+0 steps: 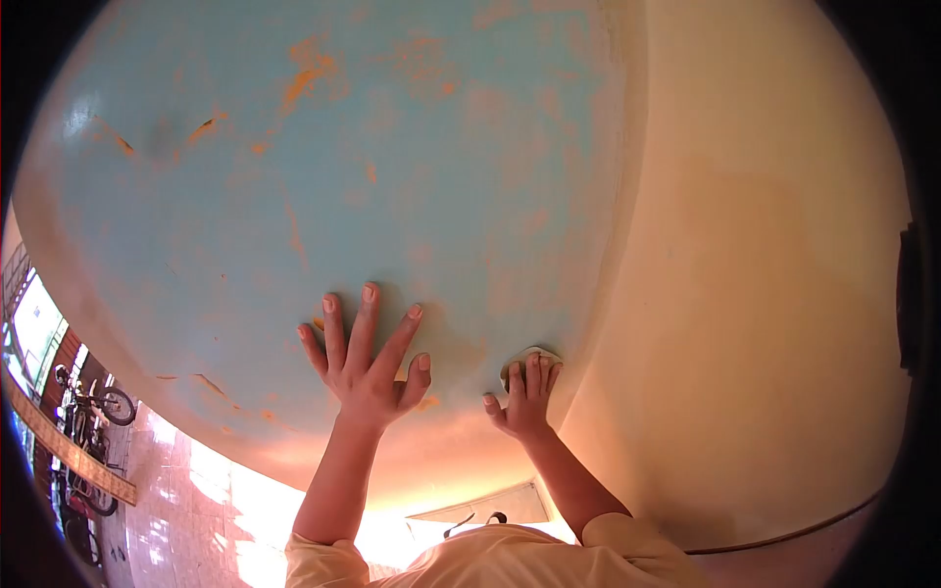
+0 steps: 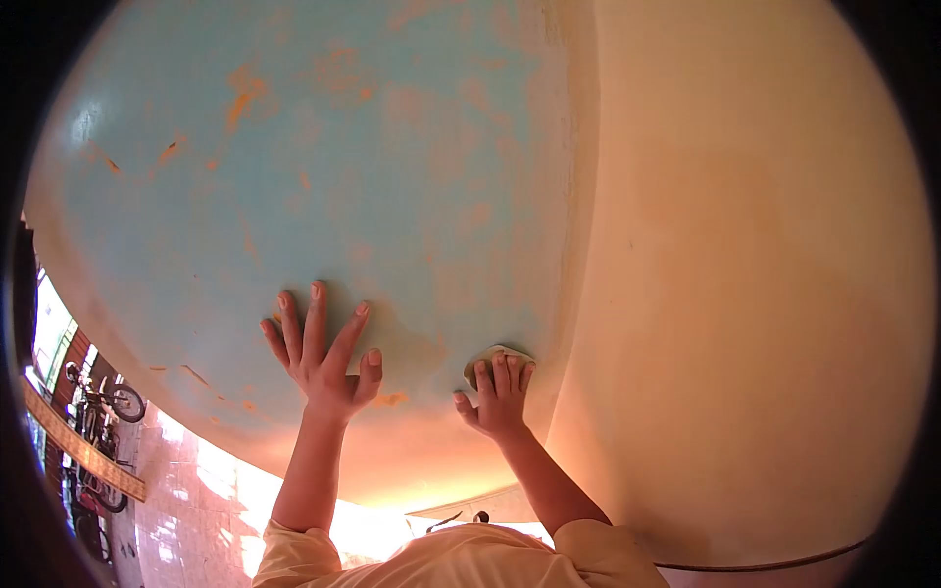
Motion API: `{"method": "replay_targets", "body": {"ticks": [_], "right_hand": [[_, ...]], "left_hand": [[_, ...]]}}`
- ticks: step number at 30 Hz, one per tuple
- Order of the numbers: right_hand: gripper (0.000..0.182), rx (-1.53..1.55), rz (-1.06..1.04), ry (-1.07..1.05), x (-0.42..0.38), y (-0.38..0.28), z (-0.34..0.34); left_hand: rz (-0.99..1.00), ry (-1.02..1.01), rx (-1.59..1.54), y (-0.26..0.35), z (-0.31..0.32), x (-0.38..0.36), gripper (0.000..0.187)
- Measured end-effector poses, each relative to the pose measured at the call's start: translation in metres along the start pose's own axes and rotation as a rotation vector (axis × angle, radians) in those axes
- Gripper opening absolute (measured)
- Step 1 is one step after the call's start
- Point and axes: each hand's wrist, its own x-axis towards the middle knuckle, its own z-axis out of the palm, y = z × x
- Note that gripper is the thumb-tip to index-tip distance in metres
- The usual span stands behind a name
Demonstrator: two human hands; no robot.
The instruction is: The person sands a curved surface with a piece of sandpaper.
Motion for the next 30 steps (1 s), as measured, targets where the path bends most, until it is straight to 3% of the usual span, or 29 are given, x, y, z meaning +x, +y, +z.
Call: {"method": "replay_targets", "body": {"ticks": [3,8,11,14,18,21,26,30], "right_hand": [[0.067,0.042,0.038,-0.044,0.033,0.019,-0.007],[0.071,0.024,0.094,-0.018,0.206,0.027,-0.047],[0.069,0.083,0.085,0.051,0.237,0.027,-0.051],[0.069,0.087,0.113,-0.034,0.183,0.031,-0.05],[0.073,-0.033,0.106,-0.086,0.028,0.02,-0.007],[0.075,0.037,0.129,-0.07,0.054,0.02,-0.015],[0.078,0.036,0.066,-0.114,0.239,0.031,-0.055],[0.073,-0.024,-0.082,0.089,0.374,0.037,-0.077]], "left_hand": [[0.004,-0.005,0.001,0.0,0.002,0.004,0.037],[0.095,-0.013,-0.037,0.009,-0.003,0.022,0.035],[0.177,-0.03,-0.096,0.01,-0.005,0.042,0.034],[0.214,-0.105,-0.103,0.012,-0.012,0.067,0.035],[0.246,-0.157,-0.082,-0.017,-0.029,0.097,0.037],[0.276,-0.182,-0.02,-0.029,-0.043,0.134,0.042],[0.383,-0.212,0.096,-0.031,-0.05,0.213,0.051],[0.412,-0.082,0.133,-0.027,-0.054,0.26,0.055]]}}
